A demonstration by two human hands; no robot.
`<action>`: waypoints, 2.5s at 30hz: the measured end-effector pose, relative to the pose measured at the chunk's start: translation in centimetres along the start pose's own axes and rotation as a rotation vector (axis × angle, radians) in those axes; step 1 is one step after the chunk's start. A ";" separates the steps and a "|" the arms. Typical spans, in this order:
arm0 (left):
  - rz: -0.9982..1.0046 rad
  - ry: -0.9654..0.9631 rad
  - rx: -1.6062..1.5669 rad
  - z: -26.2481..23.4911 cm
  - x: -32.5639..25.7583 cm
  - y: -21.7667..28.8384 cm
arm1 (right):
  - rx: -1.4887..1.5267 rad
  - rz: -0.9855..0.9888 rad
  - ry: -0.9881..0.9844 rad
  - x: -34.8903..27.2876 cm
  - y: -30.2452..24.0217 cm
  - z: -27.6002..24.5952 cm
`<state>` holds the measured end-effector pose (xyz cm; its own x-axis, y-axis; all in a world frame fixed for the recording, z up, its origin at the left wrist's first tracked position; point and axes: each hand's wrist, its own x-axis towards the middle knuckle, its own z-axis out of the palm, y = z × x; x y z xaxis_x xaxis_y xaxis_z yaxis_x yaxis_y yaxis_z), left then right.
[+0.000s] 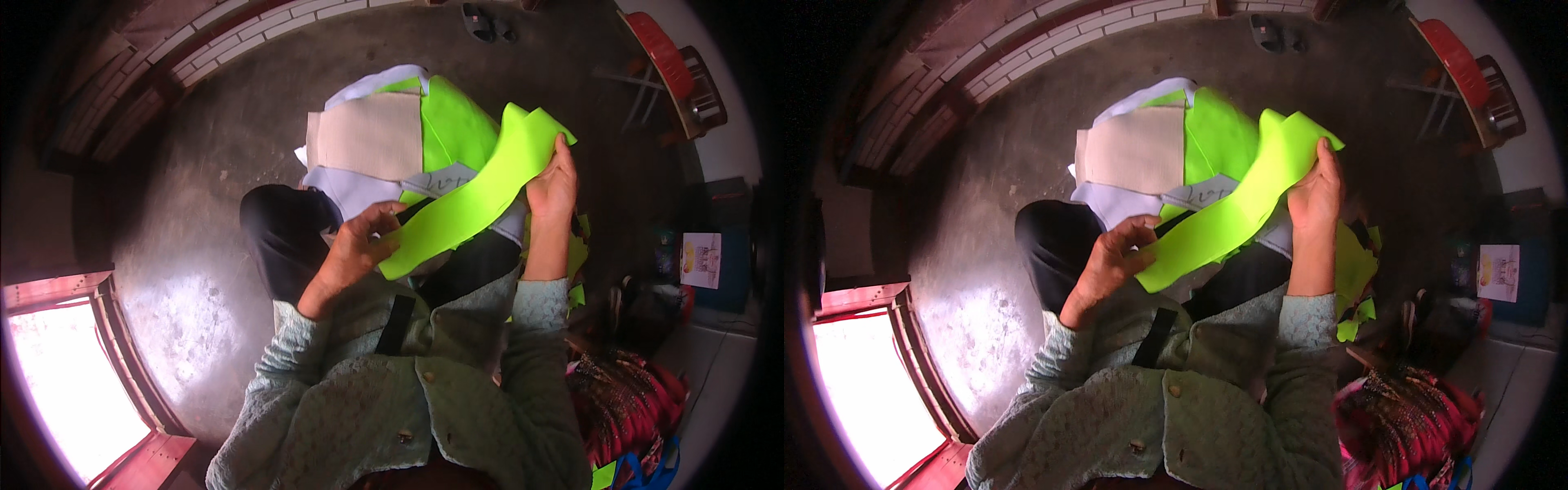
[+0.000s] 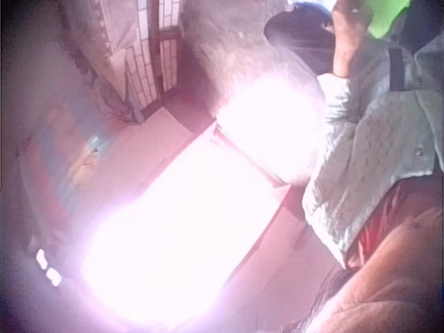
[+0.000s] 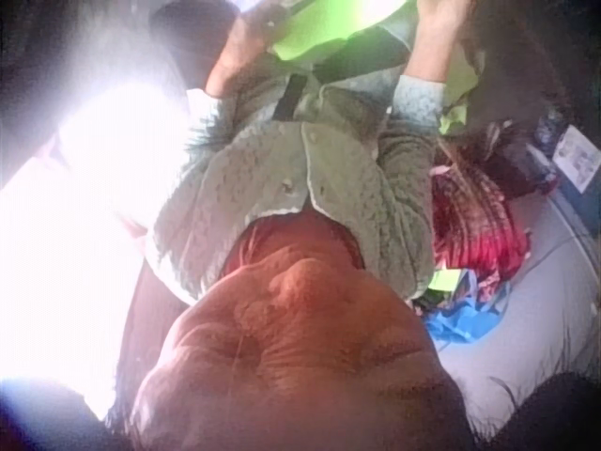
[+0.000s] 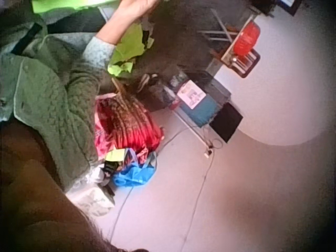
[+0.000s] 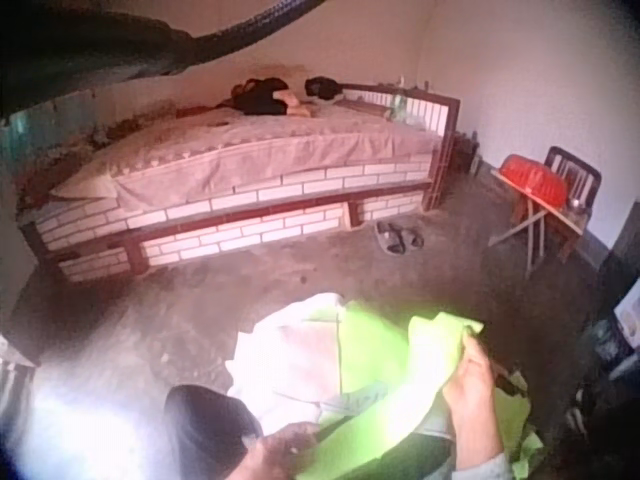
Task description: The person sits on the floor and sorts through a pile of fabric pieces, including neon green, white, black, and gray. They pick up individual pieces, unfold them, and place them back into the pile repeatedly.
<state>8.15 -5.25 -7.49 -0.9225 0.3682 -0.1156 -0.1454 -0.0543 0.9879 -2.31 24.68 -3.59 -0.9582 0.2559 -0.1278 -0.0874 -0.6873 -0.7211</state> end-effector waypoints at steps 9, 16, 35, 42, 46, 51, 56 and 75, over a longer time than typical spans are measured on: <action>0.037 -0.009 -0.110 2.7 -0.2 -1.6 | -0.190 -0.025 -0.323 9.2 -0.1 8.2; -0.050 0.052 -0.040 3.5 0.6 -4.1 | -1.139 -0.136 -0.206 12.1 7.1 5.3; 0.029 -0.405 0.587 -0.7 0.9 0.8 | -1.987 -0.588 -0.820 -1.1 10.9 2.9; 0.313 0.171 0.650 0.2 8.6 6.9 | -1.896 -0.614 -0.748 -1.0 10.7 2.2; 0.556 0.329 1.079 0.3 15.8 3.1 | -1.799 -0.539 -0.746 -0.9 10.6 2.9; 0.394 0.264 1.317 -1.1 18.4 -3.5 | -1.711 -0.564 -0.698 -0.8 11.8 1.6; 0.306 0.209 1.279 -0.9 18.4 -2.8 | -1.491 -0.660 -0.614 -1.1 10.4 0.9; 0.366 0.239 1.568 0.5 18.2 -1.8 | -0.337 0.001 0.874 -13.0 4.9 -33.5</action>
<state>-8.25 2.02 -11.34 -0.8771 0.3965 0.2711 0.4307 0.8991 0.0785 18.81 40.76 -28.26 -0.4015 0.7698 -0.4963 0.1282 -0.4893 -0.8626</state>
